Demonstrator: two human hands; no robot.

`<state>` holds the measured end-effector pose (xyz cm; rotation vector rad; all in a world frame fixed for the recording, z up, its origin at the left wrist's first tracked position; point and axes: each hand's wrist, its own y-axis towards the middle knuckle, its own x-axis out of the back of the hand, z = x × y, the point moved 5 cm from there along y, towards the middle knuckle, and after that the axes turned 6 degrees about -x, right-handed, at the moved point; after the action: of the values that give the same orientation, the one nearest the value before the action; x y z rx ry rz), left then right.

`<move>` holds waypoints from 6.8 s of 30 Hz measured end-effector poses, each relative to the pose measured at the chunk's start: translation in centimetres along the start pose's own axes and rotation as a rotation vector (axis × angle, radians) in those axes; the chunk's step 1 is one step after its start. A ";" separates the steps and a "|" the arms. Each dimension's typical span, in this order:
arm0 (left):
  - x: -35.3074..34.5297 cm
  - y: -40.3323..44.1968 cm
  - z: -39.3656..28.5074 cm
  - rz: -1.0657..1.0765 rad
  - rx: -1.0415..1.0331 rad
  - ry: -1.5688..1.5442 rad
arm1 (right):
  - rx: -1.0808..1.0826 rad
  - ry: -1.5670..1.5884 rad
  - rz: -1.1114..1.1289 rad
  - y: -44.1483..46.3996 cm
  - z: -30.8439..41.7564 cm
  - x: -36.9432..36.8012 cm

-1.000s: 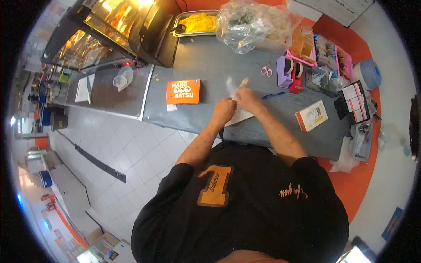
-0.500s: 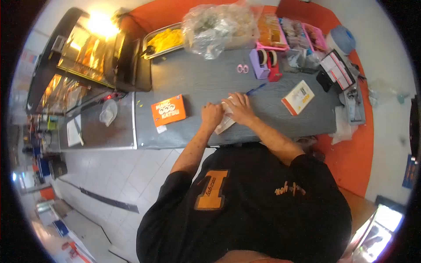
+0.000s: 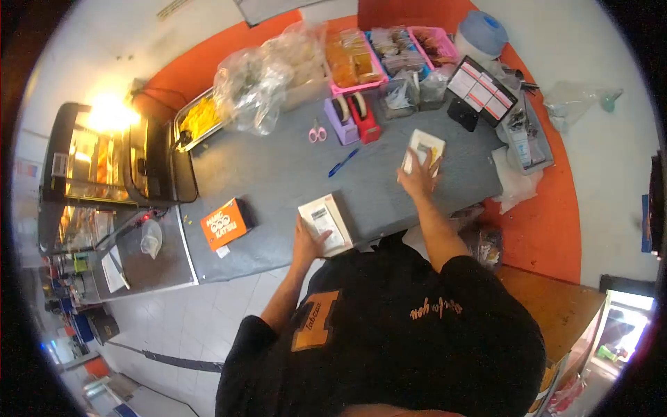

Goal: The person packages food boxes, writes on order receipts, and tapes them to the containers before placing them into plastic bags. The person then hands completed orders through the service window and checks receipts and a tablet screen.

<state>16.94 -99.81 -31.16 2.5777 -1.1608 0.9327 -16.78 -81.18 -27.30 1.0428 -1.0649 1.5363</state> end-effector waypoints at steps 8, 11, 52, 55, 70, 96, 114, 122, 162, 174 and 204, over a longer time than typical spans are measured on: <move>-13.3 6.5 -11.3 0.116 -0.022 -0.040 | 0.507 0.134 -0.118 6.0 -12.4 4.4; -19.0 9.7 -15.0 0.137 0.011 -0.136 | 0.546 -0.050 -0.086 11.7 -17.4 1.1; 16.3 -9.5 12.4 0.019 0.105 0.602 | 0.898 0.283 0.281 -11.9 20.8 -10.5; 13.6 -8.1 11.4 0.177 -0.034 0.510 | 0.669 0.615 0.660 -18.4 23.2 -14.2; 14.1 -7.3 10.7 0.040 -0.127 0.512 | 0.965 0.529 0.898 -29.4 28.6 -15.7; 25.1 1.2 11.8 0.068 -0.200 0.517 | 1.684 0.173 0.447 -27.6 36.5 -11.2; 23.3 2.0 12.1 0.072 -0.296 0.586 | 1.972 -0.014 0.207 -24.0 30.1 -12.1; 20.9 1.6 11.1 -0.312 -0.216 0.385 | 0.345 0.471 -0.541 -4.5 20.5 -3.2; 21.5 2.4 13.0 -0.278 -0.142 0.259 | 0.795 0.655 0.899 -27.5 33.0 -17.0; 22.0 2.9 13.4 -0.258 -0.016 0.269 | 0.814 0.165 0.296 -20.3 25.1 -13.5; 0.2 3.9 -6.2 -0.124 -0.139 0.281 | 0.267 0.694 0.284 11.2 12.0 -0.9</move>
<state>11.29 -100.18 -26.51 2.2899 -0.9431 1.1001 -26.14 -94.71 -26.72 0.4539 -0.5379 2.0992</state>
